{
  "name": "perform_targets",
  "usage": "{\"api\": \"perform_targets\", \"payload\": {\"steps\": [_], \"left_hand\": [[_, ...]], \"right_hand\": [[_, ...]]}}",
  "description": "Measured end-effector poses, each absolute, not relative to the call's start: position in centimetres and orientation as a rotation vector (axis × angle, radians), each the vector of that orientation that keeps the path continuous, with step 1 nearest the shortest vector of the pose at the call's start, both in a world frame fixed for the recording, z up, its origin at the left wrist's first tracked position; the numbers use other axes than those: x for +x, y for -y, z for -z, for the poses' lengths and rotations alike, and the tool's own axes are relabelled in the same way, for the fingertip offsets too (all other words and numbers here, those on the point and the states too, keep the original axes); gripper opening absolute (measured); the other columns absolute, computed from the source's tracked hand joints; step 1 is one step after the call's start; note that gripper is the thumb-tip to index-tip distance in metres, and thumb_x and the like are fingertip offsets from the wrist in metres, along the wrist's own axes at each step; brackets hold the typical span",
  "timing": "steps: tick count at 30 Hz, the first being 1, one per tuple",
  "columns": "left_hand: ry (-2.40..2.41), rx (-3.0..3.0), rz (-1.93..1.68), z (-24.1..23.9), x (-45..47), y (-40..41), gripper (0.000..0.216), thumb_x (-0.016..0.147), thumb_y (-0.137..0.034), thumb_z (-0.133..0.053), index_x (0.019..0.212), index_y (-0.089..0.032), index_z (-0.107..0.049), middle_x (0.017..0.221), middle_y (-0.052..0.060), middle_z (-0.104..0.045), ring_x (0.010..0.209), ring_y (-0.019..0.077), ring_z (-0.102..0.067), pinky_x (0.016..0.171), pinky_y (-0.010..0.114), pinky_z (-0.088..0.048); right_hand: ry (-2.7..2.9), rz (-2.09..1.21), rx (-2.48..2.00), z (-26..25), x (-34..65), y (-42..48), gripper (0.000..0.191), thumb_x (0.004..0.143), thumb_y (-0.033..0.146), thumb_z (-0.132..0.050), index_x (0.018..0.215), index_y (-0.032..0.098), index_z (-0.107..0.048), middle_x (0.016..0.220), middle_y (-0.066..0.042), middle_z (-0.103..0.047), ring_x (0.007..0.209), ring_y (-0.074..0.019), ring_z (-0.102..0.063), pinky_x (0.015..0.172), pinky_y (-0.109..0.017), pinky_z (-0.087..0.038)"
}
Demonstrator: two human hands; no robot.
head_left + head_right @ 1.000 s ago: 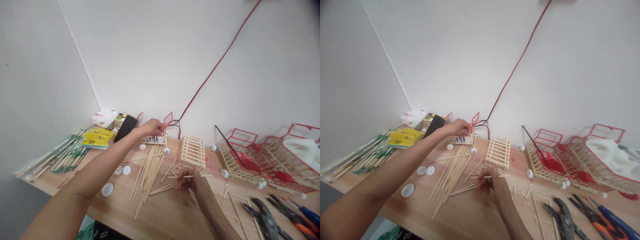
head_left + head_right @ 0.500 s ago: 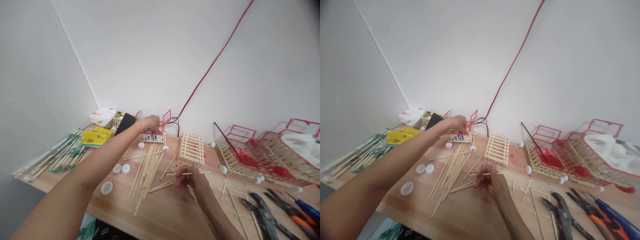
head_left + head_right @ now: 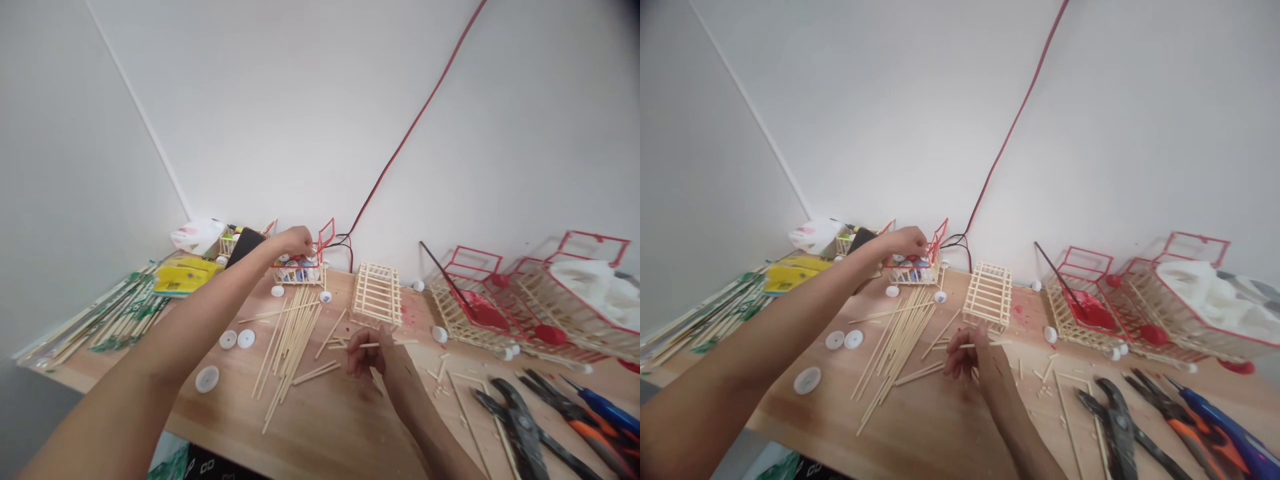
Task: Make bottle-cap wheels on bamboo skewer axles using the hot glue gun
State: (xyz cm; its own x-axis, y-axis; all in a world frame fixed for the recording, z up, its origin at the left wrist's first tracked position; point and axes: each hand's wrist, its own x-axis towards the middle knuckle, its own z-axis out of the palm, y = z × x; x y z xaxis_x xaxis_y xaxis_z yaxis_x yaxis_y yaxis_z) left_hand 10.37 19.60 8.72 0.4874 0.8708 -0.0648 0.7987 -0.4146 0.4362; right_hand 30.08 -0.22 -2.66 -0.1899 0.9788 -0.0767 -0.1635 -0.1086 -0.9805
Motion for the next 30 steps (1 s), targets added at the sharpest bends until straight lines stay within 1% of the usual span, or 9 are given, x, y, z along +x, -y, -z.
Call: {"api": "perform_targets", "payload": {"steps": [3, 6, 12, 16, 19, 21, 24, 27, 30], "left_hand": [[-1.313, 2.220, -0.342, -8.6, 8.8, -19.2, 0.019, 0.075, -0.024, -0.057, 0.064, -0.011, -0.065, 0.057, 0.005, -0.065, 0.052, 0.0109, -0.054, 0.055, 0.021, -0.041], [-1.264, 2.123, -0.393, -8.8, 7.4, -18.5, 0.020, 0.077, -0.024, -0.055, 0.076, -0.010, -0.068, 0.065, 0.005, -0.068, 0.055, 0.0108, -0.057, 0.054, 0.020, -0.043], [-1.170, 2.029, -0.526, -9.5, 6.0, -16.3, 0.020, 0.078, -0.026, -0.056, 0.082, -0.011, -0.068, 0.072, 0.004, -0.069, 0.055, 0.0088, -0.054, 0.053, 0.019, -0.040], [-1.110, 1.978, -0.601, -9.1, 5.3, -14.7, 0.024, 0.079, -0.033, -0.058, 0.084, -0.011, -0.064, 0.075, 0.004, -0.069, 0.055, 0.0085, -0.054, 0.051, 0.019, -0.040], [-1.031, 1.878, -0.678, -8.4, 4.6, -13.0, 0.025, 0.081, -0.035, -0.058, 0.091, -0.012, -0.060, 0.079, 0.006, -0.070, 0.063, 0.0104, -0.060, 0.058, 0.021, -0.045], [-0.998, 1.817, -0.692, -7.8, 3.8, -11.5, 0.026, 0.079, -0.036, -0.061, 0.088, -0.011, -0.059, 0.076, 0.007, -0.070, 0.062, 0.0103, -0.060, 0.060, 0.022, -0.046], [-1.035, 1.745, -0.746, -6.7, 2.1, -9.2, 0.029, 0.079, -0.039, -0.062, 0.090, -0.012, -0.058, 0.081, 0.008, -0.071, 0.066, 0.0114, -0.061, 0.063, 0.023, -0.048], [-1.113, 1.670, -0.795, -5.3, 0.1, -6.9, 0.033, 0.082, -0.046, -0.057, 0.088, -0.013, -0.059, 0.085, 0.008, -0.071, 0.072, 0.0137, -0.064, 0.068, 0.026, -0.050], [-1.326, 1.553, -0.957, -3.7, -1.5, -4.7, 0.040, 0.082, -0.053, -0.052, 0.084, -0.013, -0.059, 0.072, 0.005, -0.068, 0.065, 0.0145, -0.062, 0.060, 0.025, -0.049]], "right_hand": [[1.154, -1.478, -1.047, 2.6, 30.1, 0.1, 0.070, 0.072, 0.082, -0.037, 0.066, 0.016, -0.059, 0.049, -0.006, -0.064, 0.042, -0.0123, -0.053, 0.043, -0.023, -0.032], [1.161, -1.530, -1.037, 2.8, 30.1, 0.0, 0.070, 0.070, 0.082, -0.038, 0.066, 0.016, -0.060, 0.050, -0.006, -0.064, 0.042, -0.0125, -0.054, 0.042, -0.023, -0.032], [1.161, -1.522, -1.046, 3.5, 30.3, -0.3, 0.070, 0.073, 0.081, -0.036, 0.068, 0.016, -0.060, 0.049, -0.006, -0.064, 0.041, -0.0122, -0.053, 0.040, -0.022, -0.032], [1.176, -1.526, -1.040, 3.8, 30.6, -0.3, 0.069, 0.075, 0.080, -0.035, 0.069, 0.016, -0.061, 0.052, -0.006, -0.065, 0.043, -0.0121, -0.054, 0.044, -0.023, -0.037], [1.213, -1.505, -1.040, 3.7, 30.6, -0.2, 0.070, 0.076, 0.080, -0.034, 0.072, 0.016, -0.062, 0.054, -0.006, -0.065, 0.048, -0.0136, -0.057, 0.045, -0.023, -0.037], [1.218, -1.485, -1.036, 3.5, 30.5, 0.0, 0.069, 0.077, 0.079, -0.034, 0.072, 0.016, -0.062, 0.055, -0.006, -0.065, 0.049, -0.0137, -0.058, 0.045, -0.023, -0.036], [1.214, -1.462, -1.051, 3.0, 30.2, 0.3, 0.068, 0.076, 0.079, -0.035, 0.071, 0.016, -0.061, 0.054, -0.006, -0.065, 0.048, -0.0134, -0.056, 0.045, -0.023, -0.035], [1.213, -1.454, -1.075, 2.4, 29.9, 0.6, 0.069, 0.074, 0.080, -0.036, 0.069, 0.016, -0.060, 0.053, -0.006, -0.064, 0.047, -0.0134, -0.055, 0.044, -0.023, -0.034], [1.207, -1.432, -1.109, 2.0, 29.6, 0.9, 0.070, 0.072, 0.082, -0.037, 0.068, 0.016, -0.061, 0.051, -0.005, -0.064, 0.045, -0.0131, -0.054, 0.044, -0.023, -0.033]]}}
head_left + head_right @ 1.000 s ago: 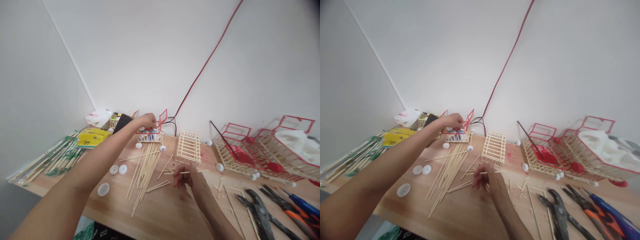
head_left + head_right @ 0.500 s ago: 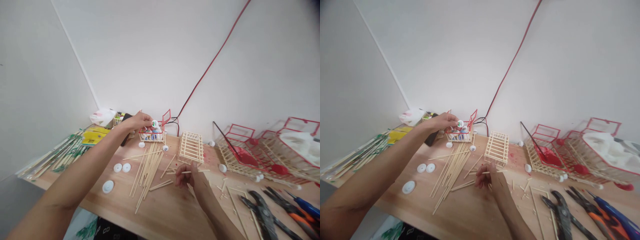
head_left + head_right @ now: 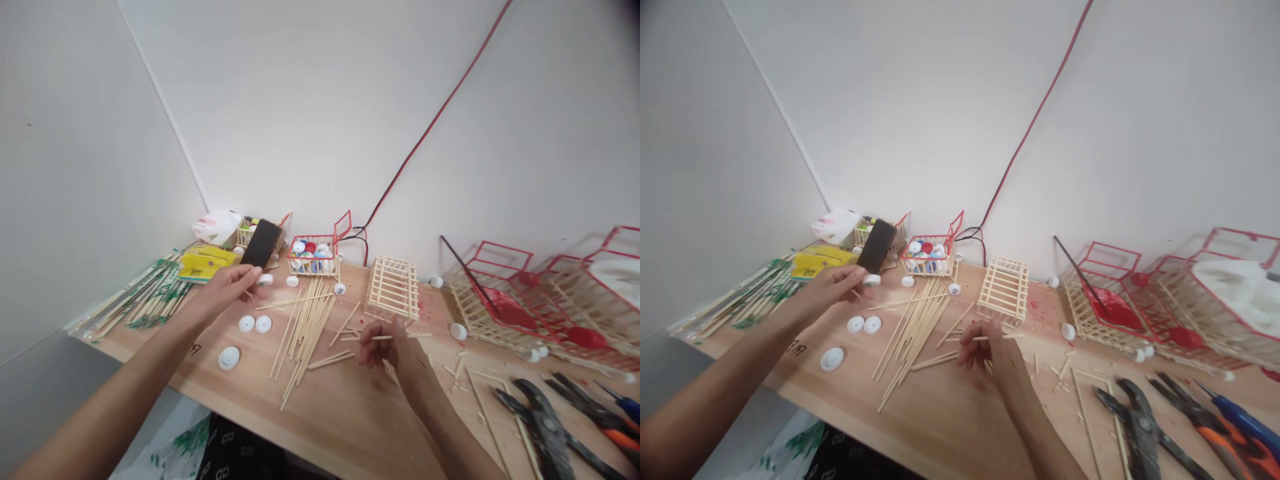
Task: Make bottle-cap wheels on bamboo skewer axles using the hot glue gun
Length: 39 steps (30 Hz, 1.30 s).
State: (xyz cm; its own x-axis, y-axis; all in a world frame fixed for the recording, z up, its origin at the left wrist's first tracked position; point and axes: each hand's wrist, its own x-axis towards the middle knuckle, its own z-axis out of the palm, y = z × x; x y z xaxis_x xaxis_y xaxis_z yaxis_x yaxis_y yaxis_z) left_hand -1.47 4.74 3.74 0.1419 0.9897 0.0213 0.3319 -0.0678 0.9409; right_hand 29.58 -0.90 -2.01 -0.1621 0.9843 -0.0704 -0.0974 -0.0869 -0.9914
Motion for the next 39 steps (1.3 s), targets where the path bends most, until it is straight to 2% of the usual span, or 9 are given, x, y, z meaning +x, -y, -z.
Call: {"api": "perform_targets", "payload": {"steps": [2, 8, 13, 20, 24, 27, 30, 33, 39], "left_hand": [[-1.388, 1.550, -0.986, -2.9, -2.1, -3.3, 0.037, 0.079, -0.051, -0.058, 0.081, -0.014, -0.058, 0.067, 0.002, -0.065, 0.058, 0.0128, -0.058, 0.056, 0.024, -0.047], [-1.442, 1.728, -0.938, -0.8, -2.5, 1.1, 0.028, 0.082, -0.045, -0.058, 0.086, -0.017, -0.057, 0.072, 0.000, -0.061, 0.064, 0.0132, -0.056, 0.057, 0.023, -0.043], [-1.545, 2.151, -0.962, 1.5, -2.4, 4.2, 0.015, 0.088, -0.032, -0.053, 0.095, -0.021, -0.061, 0.087, 0.002, -0.061, 0.081, 0.0152, -0.057, 0.070, 0.025, -0.043], [-1.421, 2.560, -1.017, 3.7, -2.7, 4.0, 0.015, 0.089, -0.022, -0.054, 0.099, -0.023, -0.065, 0.080, 0.003, -0.063, 0.080, 0.0169, -0.052, 0.071, 0.029, -0.042], [-1.562, 2.493, -1.063, 3.1, -2.7, 4.1, 0.029, 0.089, -0.026, -0.053, 0.118, -0.023, -0.057, 0.106, 0.008, -0.062, 0.104, 0.0220, -0.051, 0.086, 0.035, -0.045], [-1.582, 2.552, -0.932, 2.9, -2.5, 3.8, 0.043, 0.089, -0.031, -0.053, 0.130, -0.024, -0.047, 0.137, 0.011, -0.045, 0.128, 0.0277, -0.036, 0.102, 0.045, -0.037], [-1.495, 2.667, -0.719, 3.2, -2.2, 3.0, 0.049, 0.088, -0.035, -0.053, 0.135, -0.026, -0.042, 0.150, 0.011, -0.028, 0.137, 0.0309, -0.023, 0.108, 0.051, -0.031], [-1.430, 2.711, -0.584, 3.5, -1.9, 1.8, 0.040, 0.089, -0.031, -0.051, 0.129, -0.027, -0.050, 0.146, 0.010, -0.034, 0.135, 0.0299, -0.027, 0.106, 0.050, -0.034], [-1.568, 2.682, -0.565, 3.6, -1.7, 0.1, 0.020, 0.090, -0.029, -0.048, 0.104, -0.020, -0.060, 0.110, 0.009, -0.057, 0.107, 0.0248, -0.049, 0.092, 0.044, -0.043]], "right_hand": [[1.208, -1.423, -1.119, 1.9, 29.4, 1.0, 0.070, 0.071, 0.082, -0.037, 0.067, 0.016, -0.061, 0.052, -0.006, -0.064, 0.046, -0.0132, -0.054, 0.045, -0.023, -0.033], [1.225, -1.447, -1.126, 2.4, 29.5, 1.0, 0.068, 0.074, 0.079, -0.038, 0.070, 0.016, -0.062, 0.055, -0.006, -0.065, 0.048, -0.0138, -0.055, 0.047, -0.024, -0.034], [1.233, -1.452, -1.091, 3.3, 29.7, 0.8, 0.067, 0.075, 0.079, -0.037, 0.071, 0.017, -0.062, 0.054, -0.006, -0.064, 0.047, -0.0146, -0.055, 0.045, -0.025, -0.033], [1.229, -1.465, -1.123, 3.5, 29.6, 0.9, 0.067, 0.077, 0.077, -0.035, 0.070, 0.017, -0.062, 0.054, -0.006, -0.064, 0.048, -0.0148, -0.056, 0.049, -0.026, -0.038], [1.209, -1.400, -1.170, 3.3, 29.4, 0.9, 0.068, 0.076, 0.079, -0.032, 0.068, 0.017, -0.060, 0.052, -0.006, -0.063, 0.046, -0.0144, -0.054, 0.045, -0.025, -0.035], [1.212, -1.387, -1.178, 3.2, 29.2, 1.0, 0.070, 0.076, 0.080, -0.031, 0.067, 0.017, -0.060, 0.051, -0.006, -0.063, 0.045, -0.0144, -0.053, 0.044, -0.025, -0.032], [1.232, -1.396, -1.163, 2.9, 29.1, 1.1, 0.068, 0.077, 0.078, -0.032, 0.068, 0.017, -0.061, 0.052, -0.006, -0.063, 0.045, -0.0143, -0.052, 0.045, -0.025, -0.031], [1.233, -1.379, -1.148, 2.7, 29.1, 1.2, 0.067, 0.077, 0.078, -0.034, 0.068, 0.017, -0.061, 0.052, -0.006, -0.063, 0.046, -0.0148, -0.053, 0.045, -0.026, -0.032], [1.243, -1.386, -1.141, 2.4, 29.4, 1.2, 0.068, 0.075, 0.080, -0.036, 0.069, 0.016, -0.061, 0.053, -0.006, -0.064, 0.045, -0.0139, -0.053, 0.044, -0.024, -0.031]]}}
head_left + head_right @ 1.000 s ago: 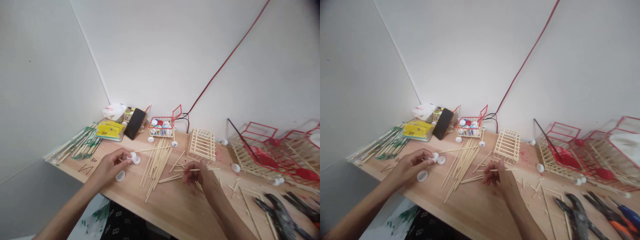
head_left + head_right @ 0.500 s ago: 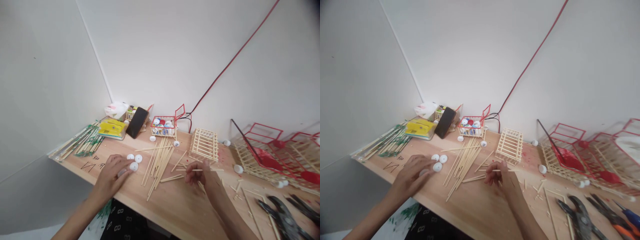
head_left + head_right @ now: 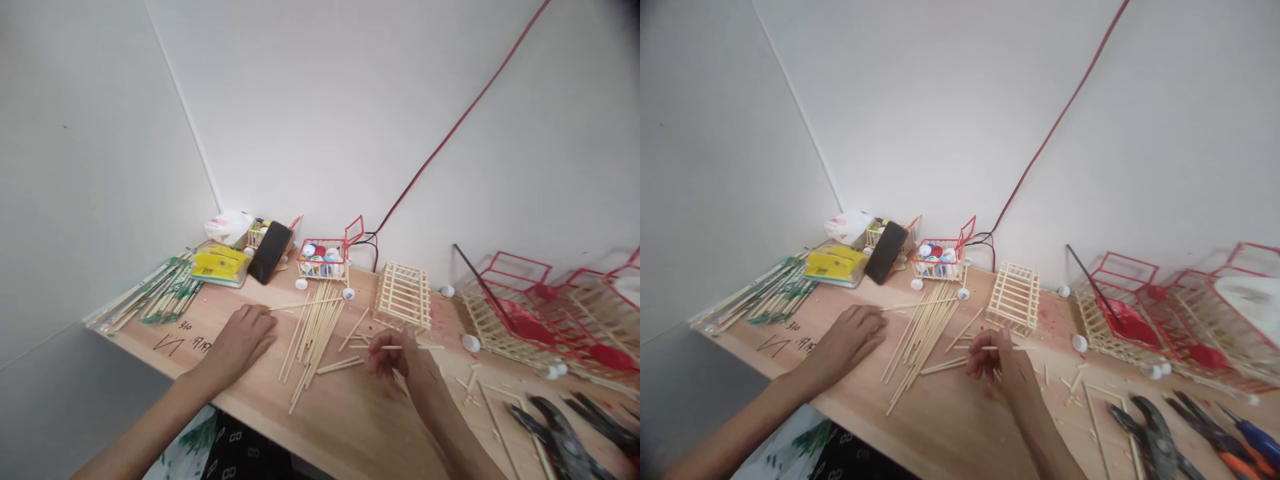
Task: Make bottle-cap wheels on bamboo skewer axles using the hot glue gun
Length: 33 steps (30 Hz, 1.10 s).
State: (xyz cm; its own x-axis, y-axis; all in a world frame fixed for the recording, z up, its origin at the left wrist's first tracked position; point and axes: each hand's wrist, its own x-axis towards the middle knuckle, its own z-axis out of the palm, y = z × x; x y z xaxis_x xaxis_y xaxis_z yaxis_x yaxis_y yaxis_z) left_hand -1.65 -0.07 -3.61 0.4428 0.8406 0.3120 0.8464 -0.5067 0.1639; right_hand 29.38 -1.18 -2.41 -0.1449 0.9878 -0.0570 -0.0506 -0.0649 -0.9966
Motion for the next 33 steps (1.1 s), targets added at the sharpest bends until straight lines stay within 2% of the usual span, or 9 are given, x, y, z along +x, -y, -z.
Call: {"api": "perform_targets", "payload": {"steps": [5, 12, 19, 24, 29, 33], "left_hand": [[1.624, -2.570, 0.552, 3.6, -1.8, -0.3, 0.018, 0.092, -0.023, -0.041, 0.097, -0.017, -0.057, 0.102, 0.009, -0.056, 0.097, 0.0224, -0.052, 0.086, 0.040, -0.045], [1.711, -2.525, 0.632, 3.6, -2.0, 0.1, 0.020, 0.091, -0.021, -0.039, 0.097, -0.018, -0.058, 0.105, 0.009, -0.057, 0.099, 0.0227, -0.054, 0.087, 0.038, -0.045], [1.966, -2.412, 1.156, 1.1, -1.8, 0.4, 0.018, 0.088, -0.028, -0.048, 0.098, -0.021, -0.062, 0.106, 0.005, -0.061, 0.100, 0.0205, -0.056, 0.086, 0.032, -0.044], [1.559, -2.754, 1.250, -0.3, 3.1, 2.3, 0.020, 0.087, -0.020, -0.048, 0.103, -0.023, -0.060, 0.108, 0.005, -0.059, 0.103, 0.0178, -0.055, 0.087, 0.028, -0.045], [0.891, -3.189, 0.822, 1.3, 9.9, 4.8, 0.021, 0.081, -0.013, -0.052, 0.100, -0.021, -0.057, 0.109, 0.005, -0.058, 0.093, 0.0171, -0.056, 0.079, 0.028, -0.046], [0.797, -3.110, 0.532, 3.5, 13.3, 4.6, 0.006, 0.083, -0.014, -0.053, 0.086, -0.019, -0.055, 0.102, 0.006, -0.058, 0.086, 0.0195, -0.055, 0.075, 0.032, -0.046]], "right_hand": [[1.256, -1.336, -1.121, 2.2, 29.6, 1.5, 0.068, 0.079, 0.077, -0.031, 0.072, 0.016, -0.061, 0.055, -0.007, -0.064, 0.049, -0.0145, -0.055, 0.046, -0.025, -0.035], [1.191, -1.245, -1.079, 1.3, 30.2, 1.6, 0.064, 0.083, 0.072, -0.031, 0.073, 0.017, -0.062, 0.055, -0.007, -0.064, 0.049, -0.0153, -0.054, 0.046, -0.026, -0.035], [1.077, -1.062, -1.069, -0.1, 31.1, 1.6, 0.062, 0.084, 0.070, -0.031, 0.070, 0.018, -0.062, 0.052, -0.005, -0.061, 0.045, -0.0140, -0.050, 0.045, -0.026, -0.033], [1.031, -1.006, -1.043, -0.8, 31.4, 1.6, 0.062, 0.082, 0.072, -0.034, 0.068, 0.019, -0.062, 0.049, -0.004, -0.059, 0.043, -0.0136, -0.050, 0.043, -0.026, -0.032], [0.999, -0.989, -1.004, -0.9, 31.7, 1.7, 0.057, 0.087, 0.065, -0.034, 0.069, 0.020, -0.064, 0.051, -0.003, -0.059, 0.046, -0.0121, -0.050, 0.046, -0.025, -0.033], [0.972, -0.994, -0.986, -0.9, 32.0, 1.7, 0.058, 0.089, 0.064, -0.031, 0.070, 0.020, -0.064, 0.051, -0.002, -0.059, 0.047, -0.0118, -0.050, 0.045, -0.025, -0.032]]}}
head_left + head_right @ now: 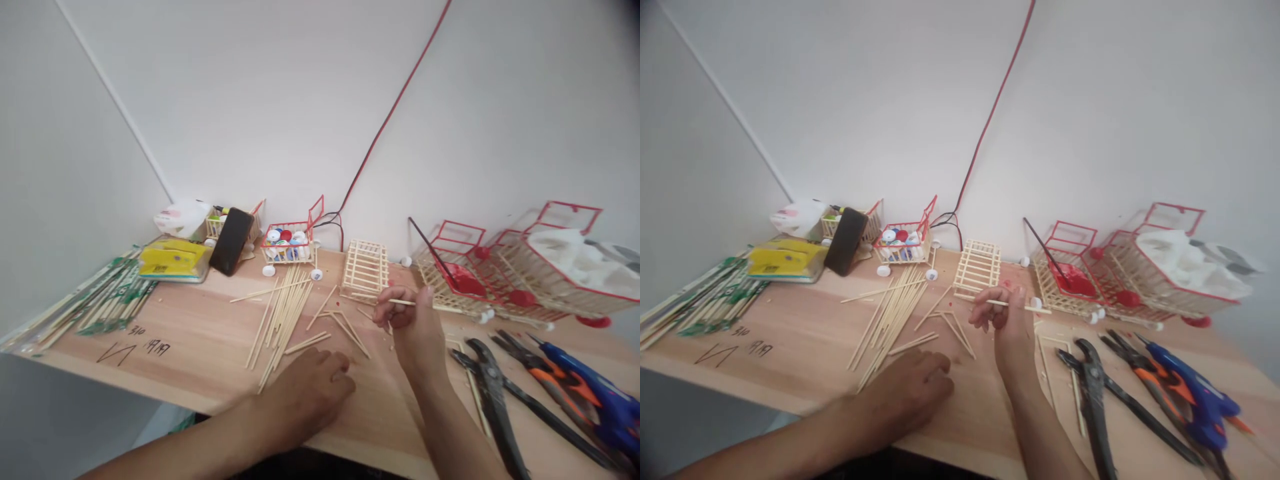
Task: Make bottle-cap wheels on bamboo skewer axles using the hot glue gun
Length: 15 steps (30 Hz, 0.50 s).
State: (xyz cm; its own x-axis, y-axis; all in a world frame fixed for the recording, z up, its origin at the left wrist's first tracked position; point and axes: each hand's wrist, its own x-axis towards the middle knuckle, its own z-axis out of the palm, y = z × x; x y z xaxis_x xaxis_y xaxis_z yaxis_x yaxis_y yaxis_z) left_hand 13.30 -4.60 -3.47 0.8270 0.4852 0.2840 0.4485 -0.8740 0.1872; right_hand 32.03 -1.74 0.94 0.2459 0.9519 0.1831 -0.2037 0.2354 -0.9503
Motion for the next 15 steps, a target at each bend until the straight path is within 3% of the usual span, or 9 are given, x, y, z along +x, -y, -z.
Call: {"api": "perform_targets", "payload": {"steps": [2, 15], "left_hand": [[-0.822, 2.932, -0.452, 4.0, 14.1, 3.8, 0.005, 0.083, -0.014, -0.053, 0.086, -0.018, -0.055, 0.092, 0.006, -0.058, 0.084, 0.0208, -0.054, 0.073, 0.034, -0.046], [-0.997, 2.943, -0.454, 3.6, 12.4, 0.0, 0.011, 0.091, -0.018, -0.046, 0.086, -0.016, -0.056, 0.094, 0.007, -0.058, 0.084, 0.0208, -0.054, 0.073, 0.035, -0.045]], "right_hand": [[0.970, -0.992, -0.980, -1.0, 32.1, 1.7, 0.059, 0.089, 0.064, -0.030, 0.070, 0.020, -0.063, 0.051, -0.002, -0.059, 0.046, -0.0116, -0.050, 0.044, -0.024, -0.032], [0.996, -1.013, -0.980, -1.1, 32.0, 1.9, 0.060, 0.088, 0.065, -0.029, 0.070, 0.018, -0.062, 0.051, -0.003, -0.060, 0.045, -0.0115, -0.051, 0.045, -0.024, -0.033]]}}
